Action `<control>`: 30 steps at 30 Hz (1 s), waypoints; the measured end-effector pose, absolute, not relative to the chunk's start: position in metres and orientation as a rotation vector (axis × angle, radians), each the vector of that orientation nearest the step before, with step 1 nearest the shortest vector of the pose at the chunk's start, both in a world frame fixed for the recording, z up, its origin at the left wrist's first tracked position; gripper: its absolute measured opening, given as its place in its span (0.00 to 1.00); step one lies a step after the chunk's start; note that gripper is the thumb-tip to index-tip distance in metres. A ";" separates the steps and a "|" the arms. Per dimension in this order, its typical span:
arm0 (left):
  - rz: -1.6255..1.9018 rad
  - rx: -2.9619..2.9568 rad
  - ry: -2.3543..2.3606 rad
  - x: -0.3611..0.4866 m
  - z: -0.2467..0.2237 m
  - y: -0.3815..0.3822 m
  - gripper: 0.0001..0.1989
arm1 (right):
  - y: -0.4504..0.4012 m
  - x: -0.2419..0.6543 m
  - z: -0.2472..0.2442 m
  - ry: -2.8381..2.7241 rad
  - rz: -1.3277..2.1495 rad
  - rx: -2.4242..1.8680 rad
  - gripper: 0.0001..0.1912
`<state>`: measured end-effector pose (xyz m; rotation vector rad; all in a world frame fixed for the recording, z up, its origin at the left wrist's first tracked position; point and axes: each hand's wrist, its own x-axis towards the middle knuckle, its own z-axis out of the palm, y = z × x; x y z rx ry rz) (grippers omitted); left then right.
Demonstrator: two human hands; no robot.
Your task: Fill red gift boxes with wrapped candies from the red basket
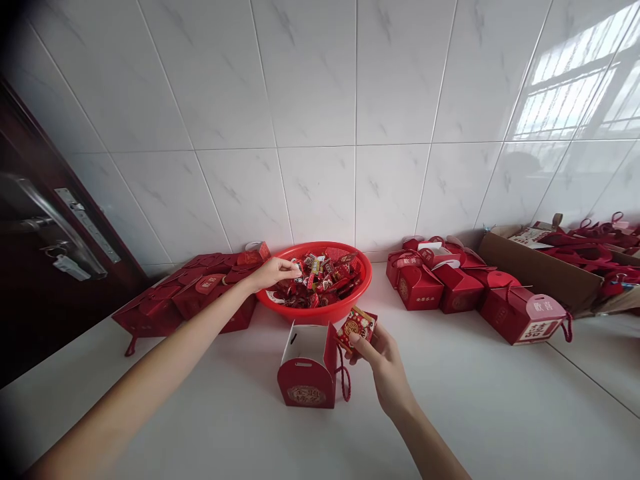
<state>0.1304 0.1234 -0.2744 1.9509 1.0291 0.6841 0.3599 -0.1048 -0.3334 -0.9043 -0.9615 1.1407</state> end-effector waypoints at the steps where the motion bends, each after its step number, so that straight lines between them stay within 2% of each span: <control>1: 0.687 1.927 1.037 0.132 -0.274 0.122 0.17 | -0.105 0.360 -0.334 -0.964 1.139 -0.906 0.15; 5: 0.692 1.848 1.112 0.138 -0.269 0.114 0.16 | -0.104 0.361 -0.335 -0.970 1.140 -0.917 0.15; 12: 0.734 1.703 1.223 0.143 -0.267 0.111 0.20 | -0.105 0.360 -0.332 -0.988 1.148 -0.912 0.16; 18: 0.767 1.833 1.239 0.139 -0.269 0.116 0.21 | -0.106 0.360 -0.331 -0.999 1.150 -0.924 0.16; 24: 0.641 1.989 1.290 0.134 -0.271 0.117 0.16 | -0.106 0.359 -0.330 -0.996 1.142 -0.925 0.17; 30: 0.585 2.163 1.236 0.152 -0.269 0.113 0.05 | -0.107 0.358 -0.330 -0.999 1.142 -0.922 0.17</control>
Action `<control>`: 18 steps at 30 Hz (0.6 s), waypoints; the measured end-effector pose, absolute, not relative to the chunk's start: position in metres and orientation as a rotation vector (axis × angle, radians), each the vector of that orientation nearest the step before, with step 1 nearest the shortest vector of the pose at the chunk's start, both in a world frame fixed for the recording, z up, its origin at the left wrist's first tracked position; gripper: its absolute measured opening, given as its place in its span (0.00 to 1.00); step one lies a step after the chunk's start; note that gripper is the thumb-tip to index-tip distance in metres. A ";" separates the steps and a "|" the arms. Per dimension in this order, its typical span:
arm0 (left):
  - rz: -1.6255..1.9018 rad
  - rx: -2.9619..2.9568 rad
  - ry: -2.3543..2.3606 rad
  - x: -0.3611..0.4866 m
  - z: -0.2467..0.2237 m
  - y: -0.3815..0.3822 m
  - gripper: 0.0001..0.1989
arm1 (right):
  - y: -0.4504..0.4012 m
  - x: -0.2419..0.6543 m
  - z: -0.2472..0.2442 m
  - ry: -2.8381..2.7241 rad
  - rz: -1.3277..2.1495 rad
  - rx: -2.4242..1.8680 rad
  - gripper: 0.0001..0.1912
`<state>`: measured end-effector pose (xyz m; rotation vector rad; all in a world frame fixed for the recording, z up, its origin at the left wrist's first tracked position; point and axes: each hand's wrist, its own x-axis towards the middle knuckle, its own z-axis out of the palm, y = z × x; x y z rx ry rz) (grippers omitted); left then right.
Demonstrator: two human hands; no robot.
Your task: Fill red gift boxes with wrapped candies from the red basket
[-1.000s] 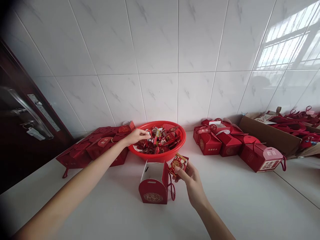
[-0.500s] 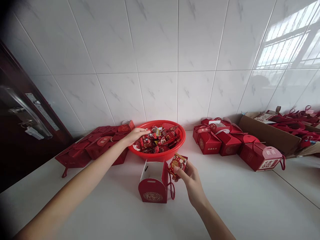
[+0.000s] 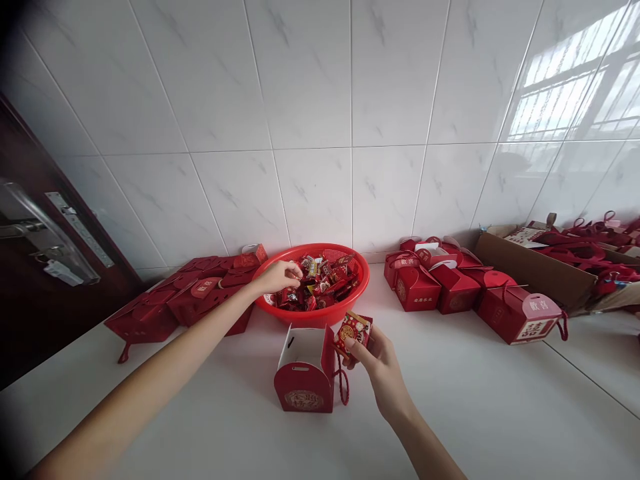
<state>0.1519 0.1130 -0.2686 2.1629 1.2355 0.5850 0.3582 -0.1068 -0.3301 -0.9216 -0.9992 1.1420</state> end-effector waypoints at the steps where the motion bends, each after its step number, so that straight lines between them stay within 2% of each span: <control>1: 0.576 2.188 1.203 0.159 -0.267 0.111 0.04 | -0.107 0.358 -0.330 -1.001 1.141 -0.925 0.17; 3: 0.518 2.285 1.126 0.175 -0.262 0.108 0.05 | -0.106 0.358 -0.331 -1.002 1.136 -0.934 0.17; 10: 0.273 2.524 1.087 0.234 -0.262 0.118 0.20 | -0.104 0.362 -0.335 -1.011 1.116 -0.946 0.17; 13: 0.197 2.524 1.111 0.244 -0.268 0.126 0.23 | -0.105 0.363 -0.334 -0.997 1.113 -0.947 0.19; 16: 0.184 2.495 1.139 0.245 -0.274 0.129 0.33 | -0.106 0.362 -0.332 -1.001 1.115 -0.946 0.18; 18: 0.183 2.469 1.147 0.242 -0.277 0.130 0.35 | -0.106 0.362 -0.332 -1.008 1.116 -0.941 0.17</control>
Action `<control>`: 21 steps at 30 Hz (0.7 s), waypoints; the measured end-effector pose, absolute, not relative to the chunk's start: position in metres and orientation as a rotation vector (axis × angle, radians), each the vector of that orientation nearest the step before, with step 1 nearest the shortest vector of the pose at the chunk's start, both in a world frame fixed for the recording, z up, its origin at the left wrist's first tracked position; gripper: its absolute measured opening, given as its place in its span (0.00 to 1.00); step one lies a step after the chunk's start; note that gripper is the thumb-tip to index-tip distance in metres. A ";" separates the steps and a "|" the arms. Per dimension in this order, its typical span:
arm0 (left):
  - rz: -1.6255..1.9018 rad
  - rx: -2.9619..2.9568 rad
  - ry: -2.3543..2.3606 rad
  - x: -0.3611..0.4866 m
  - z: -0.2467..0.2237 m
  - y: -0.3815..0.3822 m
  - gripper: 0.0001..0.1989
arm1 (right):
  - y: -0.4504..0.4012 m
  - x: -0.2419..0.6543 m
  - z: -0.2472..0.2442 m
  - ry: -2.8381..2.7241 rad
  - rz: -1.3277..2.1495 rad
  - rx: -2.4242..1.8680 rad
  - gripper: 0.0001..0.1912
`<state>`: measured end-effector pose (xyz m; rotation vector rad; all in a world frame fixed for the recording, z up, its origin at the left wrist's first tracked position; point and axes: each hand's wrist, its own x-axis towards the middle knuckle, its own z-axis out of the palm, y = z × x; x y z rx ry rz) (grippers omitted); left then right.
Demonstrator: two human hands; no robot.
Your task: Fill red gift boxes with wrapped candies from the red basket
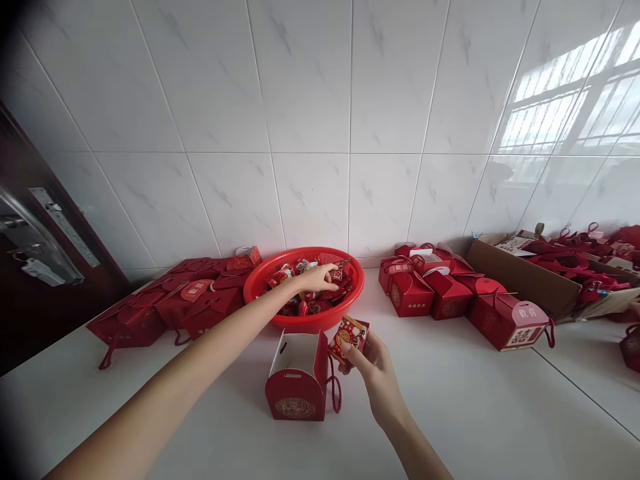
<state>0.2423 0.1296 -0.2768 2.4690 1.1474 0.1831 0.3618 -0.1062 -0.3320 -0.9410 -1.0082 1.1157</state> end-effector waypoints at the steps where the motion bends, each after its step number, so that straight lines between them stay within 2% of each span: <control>1: 0.183 2.459 1.144 0.240 -0.277 0.130 0.33 | -0.106 0.362 -0.332 -1.014 1.115 -0.939 0.17; 5: 0.197 2.422 1.100 0.231 -0.277 0.132 0.20 | -0.105 0.362 -0.333 -1.032 1.120 -0.934 0.15; 11: 0.248 2.310 1.000 0.220 -0.278 0.134 0.19 | -0.104 0.362 -0.333 -1.005 1.115 -0.943 0.16; 15: 0.357 2.242 0.936 0.213 -0.276 0.131 0.09 | -0.104 0.362 -0.335 -1.008 1.119 -0.942 0.15; 21: 0.480 2.114 0.821 0.204 -0.267 0.112 0.11 | -0.102 0.362 -0.335 -0.990 1.110 -0.939 0.16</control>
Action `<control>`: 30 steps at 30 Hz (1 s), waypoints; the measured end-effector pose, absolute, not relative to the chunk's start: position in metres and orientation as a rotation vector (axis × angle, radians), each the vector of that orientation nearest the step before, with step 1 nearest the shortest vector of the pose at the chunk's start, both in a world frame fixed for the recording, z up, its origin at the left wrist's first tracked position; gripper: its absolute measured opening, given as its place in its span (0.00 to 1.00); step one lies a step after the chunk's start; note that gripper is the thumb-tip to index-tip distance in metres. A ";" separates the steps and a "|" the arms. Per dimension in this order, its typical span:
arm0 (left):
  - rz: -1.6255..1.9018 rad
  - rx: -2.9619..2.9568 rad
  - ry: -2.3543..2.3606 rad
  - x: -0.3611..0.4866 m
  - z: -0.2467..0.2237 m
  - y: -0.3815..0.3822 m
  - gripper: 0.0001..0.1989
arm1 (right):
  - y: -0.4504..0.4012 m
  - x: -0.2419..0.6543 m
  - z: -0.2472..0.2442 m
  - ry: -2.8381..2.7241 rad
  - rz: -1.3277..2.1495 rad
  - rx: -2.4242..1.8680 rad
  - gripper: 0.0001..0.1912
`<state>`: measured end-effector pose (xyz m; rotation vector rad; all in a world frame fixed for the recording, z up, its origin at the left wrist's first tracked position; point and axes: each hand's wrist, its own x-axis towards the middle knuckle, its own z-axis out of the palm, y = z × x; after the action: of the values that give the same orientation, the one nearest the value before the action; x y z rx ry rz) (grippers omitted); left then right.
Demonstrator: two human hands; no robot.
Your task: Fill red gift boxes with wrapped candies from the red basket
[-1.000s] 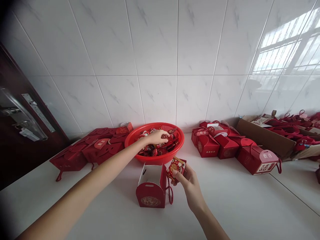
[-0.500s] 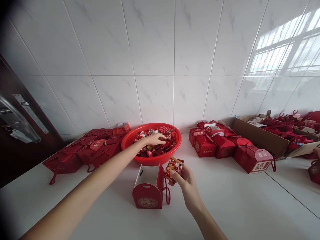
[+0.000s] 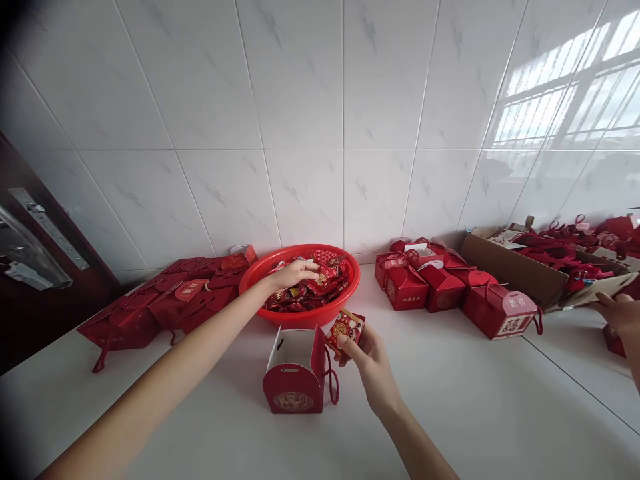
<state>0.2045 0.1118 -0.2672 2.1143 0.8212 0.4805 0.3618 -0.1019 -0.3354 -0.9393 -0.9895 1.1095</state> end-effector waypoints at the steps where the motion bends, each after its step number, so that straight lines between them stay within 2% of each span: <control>1: 0.493 2.056 0.791 0.204 -0.266 0.106 0.12 | -0.101 0.362 -0.335 -0.981 1.101 -0.939 0.16; 8: 0.442 1.766 0.487 0.208 -0.254 0.064 0.17 | -0.100 0.362 -0.335 -0.924 1.074 -0.891 0.17; 19: 0.405 1.926 0.419 0.221 -0.249 0.029 0.14 | -0.102 0.364 -0.334 -0.854 1.132 -0.806 0.18; 25: 0.392 2.064 0.454 0.222 -0.249 0.015 0.15 | -0.102 0.364 -0.331 -0.779 1.204 -0.843 0.23; 30: 0.309 2.326 0.518 0.221 -0.237 0.012 0.17 | -0.103 0.365 -0.329 -0.759 1.238 -0.839 0.20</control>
<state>0.2207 0.0124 -0.2366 2.3259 0.5181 0.3093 0.3651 -0.1033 -0.3285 -0.8394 -0.7585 1.2381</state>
